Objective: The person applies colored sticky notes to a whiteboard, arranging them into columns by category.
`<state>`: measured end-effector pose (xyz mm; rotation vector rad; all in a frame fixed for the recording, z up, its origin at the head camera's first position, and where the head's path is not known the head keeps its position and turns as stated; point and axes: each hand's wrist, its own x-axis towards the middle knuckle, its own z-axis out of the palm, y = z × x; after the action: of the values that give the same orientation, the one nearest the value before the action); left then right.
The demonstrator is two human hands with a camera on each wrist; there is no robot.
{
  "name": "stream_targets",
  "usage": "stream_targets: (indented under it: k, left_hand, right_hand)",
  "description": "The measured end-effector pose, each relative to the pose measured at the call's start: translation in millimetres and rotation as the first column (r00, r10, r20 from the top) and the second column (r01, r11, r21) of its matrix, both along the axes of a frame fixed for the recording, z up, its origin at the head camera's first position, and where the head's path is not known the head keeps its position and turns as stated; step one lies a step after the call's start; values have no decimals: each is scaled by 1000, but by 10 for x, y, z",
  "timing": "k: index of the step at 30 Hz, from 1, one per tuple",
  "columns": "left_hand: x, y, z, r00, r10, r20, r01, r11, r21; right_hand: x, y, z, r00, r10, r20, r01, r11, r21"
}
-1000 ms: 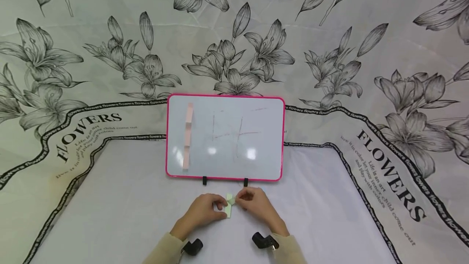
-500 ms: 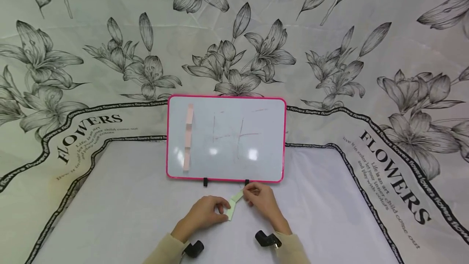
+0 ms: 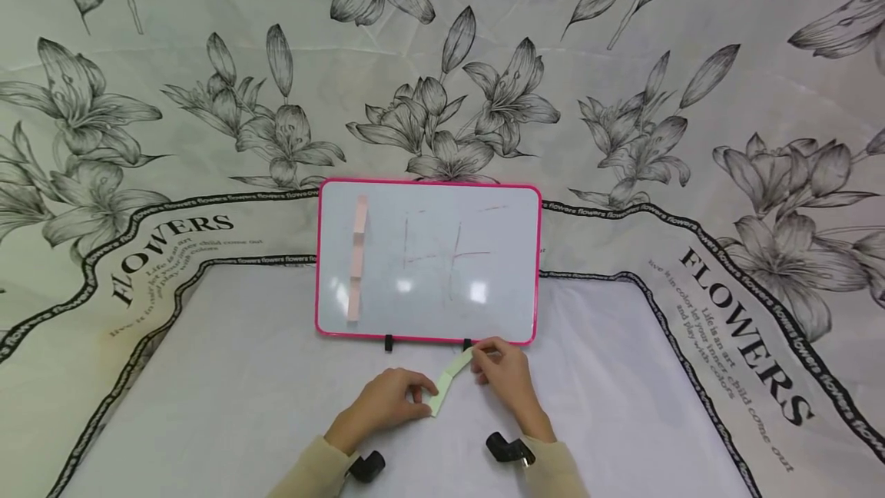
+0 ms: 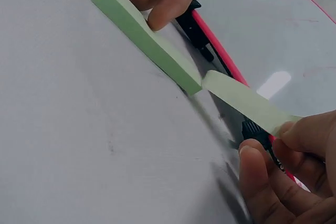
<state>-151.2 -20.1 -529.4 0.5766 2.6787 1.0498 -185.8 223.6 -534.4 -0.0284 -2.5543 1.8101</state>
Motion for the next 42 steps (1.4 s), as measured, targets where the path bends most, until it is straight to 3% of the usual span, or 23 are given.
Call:
stream_targets:
  k: [6,9,13,16,20,23,25,28,33,36,42]
  left_hand:
    - [7,15,5,1000,-1,3,1,1000,8]
    - [-8,-12,-5,999,-20,36,19,1000,22]
    - [-52,-98,1,995,-65,77,58,994,90]
    - [-85,-194,8,995,-74,61,65,988,141]
    - [-111,-321,37,999,-35,38,28,983,184]
    - [-134,-397,65,999,2,36,-10,975,224]
    - [-153,-423,75,999,24,31,-31,966,256]
    - [-172,-427,91,998,52,19,-55,952,300]
    - [-184,-394,110,996,83,31,-88,929,359]
    - [-185,-377,122,995,90,32,-95,918,384]
    - [-178,-368,119,995,103,18,-101,912,398]
  right_hand:
    - [19,107,109,997,18,-77,-15,999,39]
    - [44,133,144,995,49,-90,-42,996,75]
    - [92,129,191,991,73,-109,-61,992,112]
    - [133,102,236,986,95,-139,-79,990,117]
    - [190,58,283,973,130,-192,-111,988,105]
    - [231,0,311,951,158,-266,-139,986,90]
    - [304,-83,417,936,174,-305,-146,983,110]
    - [353,-187,446,917,197,-346,-153,977,150]
    - [348,-271,363,896,248,-368,-201,966,161]
    - [360,-302,351,894,266,-359,-224,962,156]
    - [385,-343,312,884,281,-374,-225,956,186]
